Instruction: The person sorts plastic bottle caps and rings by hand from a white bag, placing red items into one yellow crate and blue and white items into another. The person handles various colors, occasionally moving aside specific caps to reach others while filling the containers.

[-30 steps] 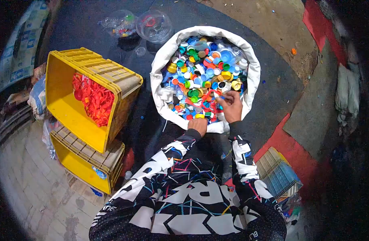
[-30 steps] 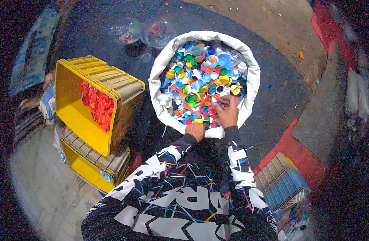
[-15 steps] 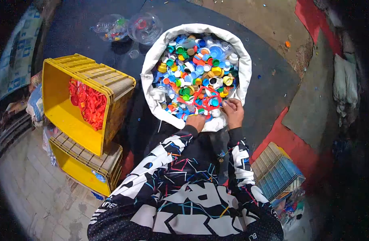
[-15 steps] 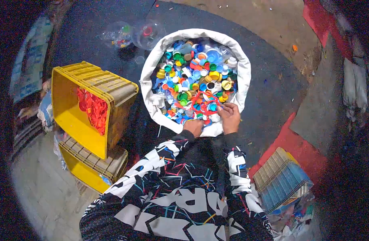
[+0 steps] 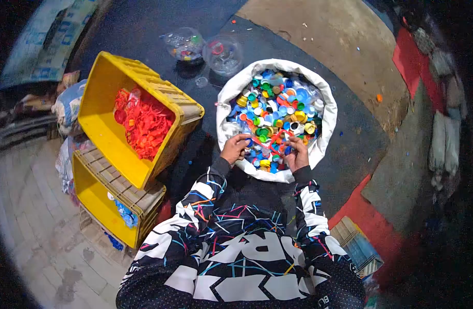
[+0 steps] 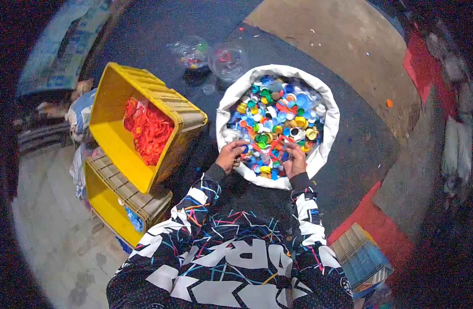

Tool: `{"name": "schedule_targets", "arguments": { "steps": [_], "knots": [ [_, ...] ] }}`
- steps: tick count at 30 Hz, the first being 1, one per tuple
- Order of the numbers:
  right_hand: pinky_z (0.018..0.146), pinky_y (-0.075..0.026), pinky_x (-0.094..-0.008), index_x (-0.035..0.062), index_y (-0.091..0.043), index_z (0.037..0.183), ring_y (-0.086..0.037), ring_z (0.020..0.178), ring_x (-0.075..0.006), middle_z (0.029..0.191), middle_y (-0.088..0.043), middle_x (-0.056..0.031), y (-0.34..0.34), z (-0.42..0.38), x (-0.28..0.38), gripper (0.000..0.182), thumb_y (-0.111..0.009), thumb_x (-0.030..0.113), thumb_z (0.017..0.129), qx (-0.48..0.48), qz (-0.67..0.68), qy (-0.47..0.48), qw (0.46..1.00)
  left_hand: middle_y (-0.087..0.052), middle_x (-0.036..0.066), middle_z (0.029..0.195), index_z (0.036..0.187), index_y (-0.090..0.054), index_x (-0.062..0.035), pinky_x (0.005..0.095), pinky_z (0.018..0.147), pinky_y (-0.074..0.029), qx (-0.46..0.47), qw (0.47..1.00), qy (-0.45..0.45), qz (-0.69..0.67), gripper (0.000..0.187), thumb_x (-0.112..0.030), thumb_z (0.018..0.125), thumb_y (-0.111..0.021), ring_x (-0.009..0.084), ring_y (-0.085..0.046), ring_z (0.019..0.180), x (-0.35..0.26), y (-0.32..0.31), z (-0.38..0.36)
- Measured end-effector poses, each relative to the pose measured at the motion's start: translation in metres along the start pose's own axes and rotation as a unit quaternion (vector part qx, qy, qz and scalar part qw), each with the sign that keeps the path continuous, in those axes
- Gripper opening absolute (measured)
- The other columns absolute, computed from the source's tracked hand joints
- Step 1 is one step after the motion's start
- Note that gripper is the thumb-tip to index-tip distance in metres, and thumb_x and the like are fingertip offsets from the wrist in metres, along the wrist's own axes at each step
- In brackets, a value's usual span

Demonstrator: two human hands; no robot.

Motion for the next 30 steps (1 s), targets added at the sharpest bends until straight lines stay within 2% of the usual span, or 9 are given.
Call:
{"name": "schedule_targets", "arguments": {
  "steps": [3,8,11,13,15,17,20,23,30],
  "knots": [
    [0.056,-0.049,-0.0351,0.0031,-0.054,0.100,-0.059,0.071,-0.0214,0.085,-0.059,-0.0101,-0.032,0.000,-0.020,0.023,-0.055,0.013,0.080,0.041,0.013,-0.056,0.998,-0.053,-0.001,0.080,0.108,-0.059,-0.0054,0.0164,0.039,-0.030,0.010,0.991,-0.001,-0.133,0.024,-0.011,0.086,-0.051,0.0048,-0.046,0.056,-0.023,0.007,-0.037],
    [0.063,-0.053,-0.0337,0.0046,-0.055,0.109,-0.059,0.083,-0.0185,0.097,-0.060,-0.0091,-0.108,-0.017,-0.065,0.029,-0.056,0.018,0.083,0.162,-0.197,-0.128,0.958,-0.058,-0.001,0.077,0.108,-0.059,-0.0059,0.0185,0.040,-0.037,-0.076,0.973,-0.055,-0.211,0.024,-0.016,0.086,-0.059,0.0061,-0.053,0.056,-0.028,0.036,-0.082],
    [0.068,-0.049,-0.0303,0.0042,-0.057,0.108,-0.058,0.081,-0.0133,0.096,-0.060,-0.0057,-0.154,-0.035,-0.108,0.029,-0.062,0.016,0.082,0.270,-0.356,-0.105,0.888,-0.058,0.001,0.070,0.090,-0.060,-0.0056,0.0205,0.040,-0.039,-0.175,0.973,-0.104,-0.107,0.019,-0.022,0.082,-0.066,0.0073,-0.052,0.051,-0.027,0.059,-0.115],
    [0.069,-0.047,-0.0266,0.0028,-0.059,0.105,-0.058,0.080,-0.0108,0.093,-0.062,-0.0055,-0.179,-0.047,-0.136,0.026,-0.064,0.013,0.081,0.346,-0.498,0.018,0.795,-0.058,0.002,0.068,0.083,-0.058,-0.0058,0.0234,0.039,-0.044,-0.219,0.967,-0.119,-0.053,0.024,-0.026,0.078,-0.070,0.0102,-0.055,0.051,-0.016,0.079,-0.136],
    [0.070,-0.046,-0.0254,0.0013,-0.061,0.103,-0.057,0.080,-0.0103,0.092,-0.063,-0.0057,-0.205,-0.072,-0.160,0.026,-0.066,0.014,0.080,0.371,-0.553,-0.028,0.745,-0.059,0.007,0.062,0.077,-0.056,-0.0026,0.0257,0.035,-0.045,-0.254,0.952,-0.149,-0.088,0.037,-0.038,0.082,-0.066,0.0147,-0.058,0.045,-0.002,0.099,-0.159],
    [0.070,-0.046,-0.0266,0.0013,-0.062,0.103,-0.056,0.079,-0.0118,0.093,-0.063,-0.0054,-0.211,-0.081,-0.193,0.026,-0.065,0.013,0.081,0.369,-0.546,0.006,0.752,-0.059,0.008,0.063,0.076,-0.057,-0.0025,0.0258,0.036,-0.046,-0.290,0.947,-0.094,-0.096,0.046,-0.048,0.085,-0.057,0.0157,-0.057,0.045,-0.007,0.119,-0.204],
    [0.075,-0.045,-0.0257,-0.0015,-0.060,0.104,-0.056,0.082,-0.0128,0.094,-0.062,-0.0060,-0.236,-0.114,-0.251,0.024,-0.061,0.010,0.083,0.380,-0.478,-0.083,0.788,-0.057,0.009,0.063,0.081,-0.058,-0.0012,0.0272,0.042,-0.049,-0.214,0.943,-0.096,-0.235,0.055,-0.055,0.086,-0.048,0.0168,-0.058,0.047,0.009,0.161,-0.256],
    [0.078,-0.044,-0.0267,-0.0027,-0.059,0.104,-0.056,0.085,-0.0131,0.096,-0.062,-0.0073,-0.256,-0.145,-0.328,0.022,-0.057,0.011,0.087,0.387,-0.416,-0.148,0.810,-0.059,0.009,0.074,0.094,-0.055,-0.0008,0.0289,0.046,-0.051,-0.186,0.919,-0.160,-0.309,0.047,-0.047,0.088,-0.052,0.0178,-0.059,0.051,0.041,0.218,-0.308],
    [0.069,-0.048,-0.0323,0.0006,-0.054,0.110,-0.058,0.083,-0.0228,0.098,-0.059,-0.0111,-0.321,-0.280,-0.540,0.034,-0.058,0.020,0.082,0.429,-0.338,-0.325,0.772,-0.063,0.006,0.084,0.093,-0.060,-0.0043,0.0319,0.068,-0.053,-0.174,0.787,-0.327,-0.493,0.024,-0.027,0.089,-0.054,0.0168,-0.061,0.075,0.146,0.376,-0.476]
  ]
}}
Point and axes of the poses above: each hand's wrist, its own z-axis towards the middle knuckle, its own y-axis out of the back of the hand, x = y × z, the point moved 7 cm from there along z, towards the middle knuckle
